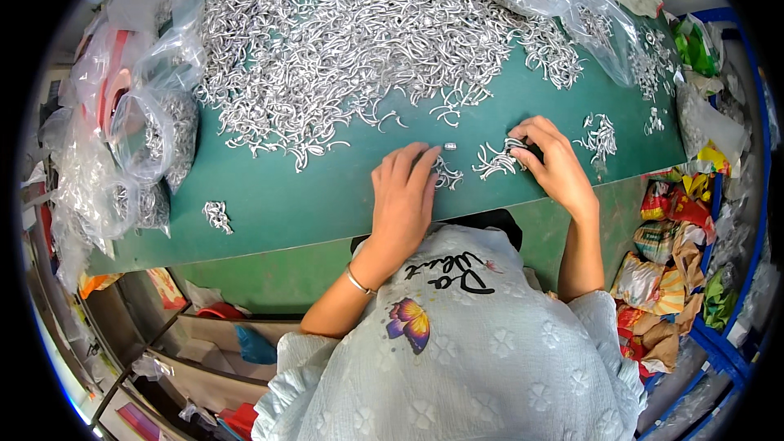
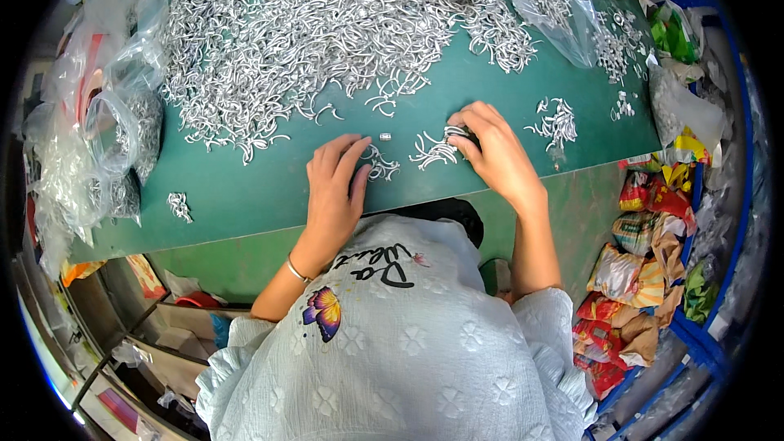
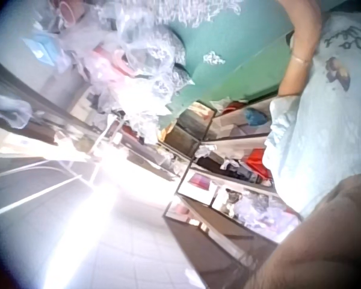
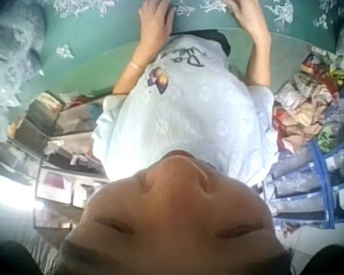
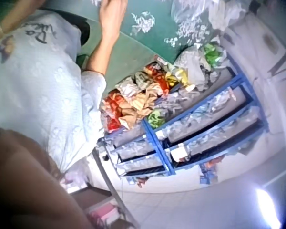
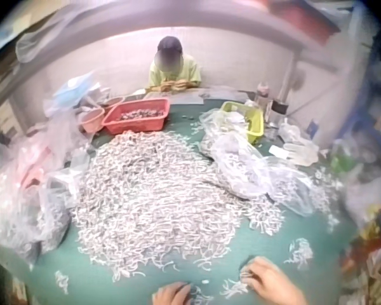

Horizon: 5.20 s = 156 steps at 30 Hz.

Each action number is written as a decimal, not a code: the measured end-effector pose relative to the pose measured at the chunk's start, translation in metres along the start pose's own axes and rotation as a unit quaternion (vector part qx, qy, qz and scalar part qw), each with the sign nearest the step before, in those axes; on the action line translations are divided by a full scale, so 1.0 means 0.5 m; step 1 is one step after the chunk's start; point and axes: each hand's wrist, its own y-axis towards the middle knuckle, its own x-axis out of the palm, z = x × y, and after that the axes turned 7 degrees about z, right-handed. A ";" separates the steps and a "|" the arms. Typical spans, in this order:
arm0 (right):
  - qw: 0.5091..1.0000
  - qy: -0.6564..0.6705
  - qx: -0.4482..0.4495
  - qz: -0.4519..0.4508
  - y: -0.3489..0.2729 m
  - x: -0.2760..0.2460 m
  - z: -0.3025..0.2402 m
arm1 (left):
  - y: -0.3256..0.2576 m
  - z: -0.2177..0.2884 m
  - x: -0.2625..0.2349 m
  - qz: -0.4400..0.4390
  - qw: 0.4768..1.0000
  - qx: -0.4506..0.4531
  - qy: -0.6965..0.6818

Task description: The person sorts small curved metal parts by hand on a green workbench, picking them from a central pile and grouping them.

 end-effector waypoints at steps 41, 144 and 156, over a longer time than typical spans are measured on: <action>0.983 -0.117 -0.040 0.135 -0.069 0.066 0.034 | 0.090 -0.013 0.035 0.014 0.999 0.011 -0.043; 0.984 0.096 -0.114 0.103 0.200 0.072 0.011 | 0.124 -0.145 -0.050 0.045 0.985 0.067 0.150; 0.959 -0.080 -0.268 0.048 0.172 0.128 -0.043 | 0.115 -0.094 -0.001 -0.009 0.992 0.092 0.087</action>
